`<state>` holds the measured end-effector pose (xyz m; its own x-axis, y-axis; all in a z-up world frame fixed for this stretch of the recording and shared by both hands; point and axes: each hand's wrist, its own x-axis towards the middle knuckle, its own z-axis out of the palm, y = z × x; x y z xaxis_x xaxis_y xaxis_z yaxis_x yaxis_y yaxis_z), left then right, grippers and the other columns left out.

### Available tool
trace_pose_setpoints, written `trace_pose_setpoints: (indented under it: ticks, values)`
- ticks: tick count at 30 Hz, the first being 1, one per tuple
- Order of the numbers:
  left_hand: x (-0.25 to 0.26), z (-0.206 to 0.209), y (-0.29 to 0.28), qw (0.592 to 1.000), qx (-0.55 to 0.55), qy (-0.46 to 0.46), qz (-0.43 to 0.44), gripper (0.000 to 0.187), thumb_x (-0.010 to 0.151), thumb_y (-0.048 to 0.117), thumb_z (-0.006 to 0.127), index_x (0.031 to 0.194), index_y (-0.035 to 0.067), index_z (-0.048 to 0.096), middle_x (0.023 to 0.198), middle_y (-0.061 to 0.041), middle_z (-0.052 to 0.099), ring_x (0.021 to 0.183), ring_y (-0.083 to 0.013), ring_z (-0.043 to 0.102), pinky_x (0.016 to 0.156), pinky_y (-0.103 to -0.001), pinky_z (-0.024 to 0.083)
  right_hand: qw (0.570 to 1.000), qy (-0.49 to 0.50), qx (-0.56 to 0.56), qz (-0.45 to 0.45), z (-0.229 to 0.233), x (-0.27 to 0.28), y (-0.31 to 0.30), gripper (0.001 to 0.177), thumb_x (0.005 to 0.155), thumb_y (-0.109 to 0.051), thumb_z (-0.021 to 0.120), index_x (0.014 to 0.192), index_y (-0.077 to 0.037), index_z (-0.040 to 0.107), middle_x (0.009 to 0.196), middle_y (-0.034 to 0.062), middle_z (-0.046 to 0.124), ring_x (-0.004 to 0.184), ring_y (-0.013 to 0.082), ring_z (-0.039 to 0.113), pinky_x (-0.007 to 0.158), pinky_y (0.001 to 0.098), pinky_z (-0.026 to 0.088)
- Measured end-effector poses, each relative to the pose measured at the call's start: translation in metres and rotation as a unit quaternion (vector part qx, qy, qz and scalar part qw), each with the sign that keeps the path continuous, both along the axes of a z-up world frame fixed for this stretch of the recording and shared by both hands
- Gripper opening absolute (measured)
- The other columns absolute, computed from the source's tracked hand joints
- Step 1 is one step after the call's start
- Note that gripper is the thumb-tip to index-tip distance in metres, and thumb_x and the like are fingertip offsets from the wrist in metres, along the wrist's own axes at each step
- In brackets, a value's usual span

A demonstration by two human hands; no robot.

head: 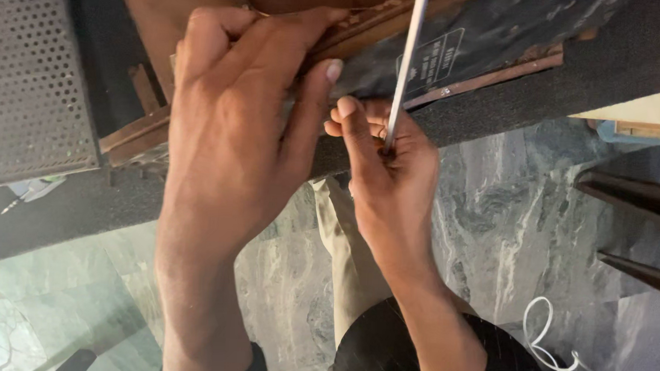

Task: The person uses a screwdriver to remove screws from the back panel of a wooden electronic device, then manipulates internal wires and components. The person continues to unscrew and adjust parts of the device throughout the clip.

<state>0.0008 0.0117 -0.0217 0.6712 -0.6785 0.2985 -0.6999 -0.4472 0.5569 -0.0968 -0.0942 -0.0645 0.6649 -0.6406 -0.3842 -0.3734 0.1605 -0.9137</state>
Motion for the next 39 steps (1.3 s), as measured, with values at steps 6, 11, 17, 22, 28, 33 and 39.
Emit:
trace_pose_setpoints:
  ticks: [6, 11, 17, 22, 28, 33, 39]
  values:
    - [0.003, 0.004, 0.000, 1.000, 0.025, 0.006, -0.017, 0.022, 0.113, 0.007, 0.065, 0.135, 0.001, 0.065, 0.121, -0.009, 0.072, 0.112, -0.0262, 0.053, 0.101, -0.037, 0.043, 0.997, 0.053, -0.063, 0.011, 0.006, -0.004, 0.002, 0.023, 0.097, -0.024, 0.076, 0.095, -0.001, 0.078, 0.061, 0.0117, 0.058, 0.049, 0.0065, 0.041, 0.045, 0.0234, 0.027]
    - [0.001, 0.006, 0.001, 0.999, 0.044, 0.011, -0.020, 0.021, 0.114, 0.006, 0.065, 0.134, 0.001, 0.066, 0.116, -0.008, 0.071, 0.110, -0.0264, 0.053, 0.099, -0.036, 0.043, 0.999, -0.024, -0.016, -0.025, 0.002, -0.002, 0.002, 0.027, 0.095, -0.027, 0.077, 0.096, 0.000, 0.076, 0.080, 0.0051, 0.074, 0.063, 0.0001, 0.056, 0.057, 0.0189, 0.043]
    - [0.000, 0.009, -0.003, 0.998, 0.061, 0.018, -0.009, 0.020, 0.116, 0.007, 0.066, 0.136, 0.002, 0.066, 0.117, -0.006, 0.071, 0.112, -0.0256, 0.053, 0.100, -0.035, 0.044, 0.993, 0.053, 0.100, -0.033, 0.006, -0.002, -0.006, 0.031, 0.094, -0.030, 0.077, 0.100, 0.001, 0.080, 0.078, 0.0092, 0.079, 0.049, 0.0054, 0.045, 0.043, 0.0228, 0.033]
    - [-0.001, 0.014, -0.008, 0.997, 0.074, 0.025, 0.002, 0.022, 0.112, 0.008, 0.070, 0.133, 0.001, 0.067, 0.115, -0.008, 0.072, 0.110, -0.0289, 0.053, 0.099, -0.039, 0.044, 0.998, 0.062, 0.015, 0.026, 0.022, 0.003, -0.012, 0.031, 0.094, -0.034, 0.073, 0.098, -0.003, 0.078, 0.083, 0.0029, 0.080, 0.069, 0.0033, 0.069, 0.063, 0.0219, 0.055]
    - [0.002, 0.019, -0.014, 0.997, 0.066, 0.039, 0.006, 0.026, 0.107, 0.007, 0.070, 0.132, 0.000, 0.067, 0.119, -0.010, 0.072, 0.111, -0.0313, 0.054, 0.099, -0.041, 0.044, 0.984, 0.161, -0.061, 0.047, 0.040, 0.014, -0.016, 0.023, 0.087, -0.030, 0.077, 0.090, -0.008, 0.081, 0.072, 0.0021, 0.079, 0.052, 0.0066, 0.063, 0.048, 0.0260, 0.047]
    - [0.004, 0.016, -0.013, 0.997, 0.073, 0.017, 0.007, 0.025, 0.103, 0.006, 0.070, 0.126, -0.003, 0.067, 0.113, -0.012, 0.073, 0.108, -0.0325, 0.054, 0.095, -0.043, 0.044, 0.976, 0.115, -0.167, 0.081, 0.038, 0.011, -0.015, 0.015, 0.088, -0.023, 0.080, 0.092, -0.009, 0.080, 0.079, -0.0013, 0.080, 0.043, 0.0081, 0.053, 0.040, 0.0265, 0.038]
    - [0.005, 0.013, -0.011, 0.999, 0.042, 0.031, 0.007, 0.024, 0.103, 0.008, 0.069, 0.126, -0.001, 0.067, 0.113, -0.012, 0.073, 0.111, -0.0306, 0.057, 0.099, -0.043, 0.044, 0.953, 0.031, -0.296, 0.061, 0.028, 0.003, -0.001, 0.016, 0.088, -0.015, 0.081, 0.100, -0.006, 0.076, 0.091, 0.0033, 0.076, 0.064, 0.0018, 0.062, 0.051, 0.0215, 0.047]
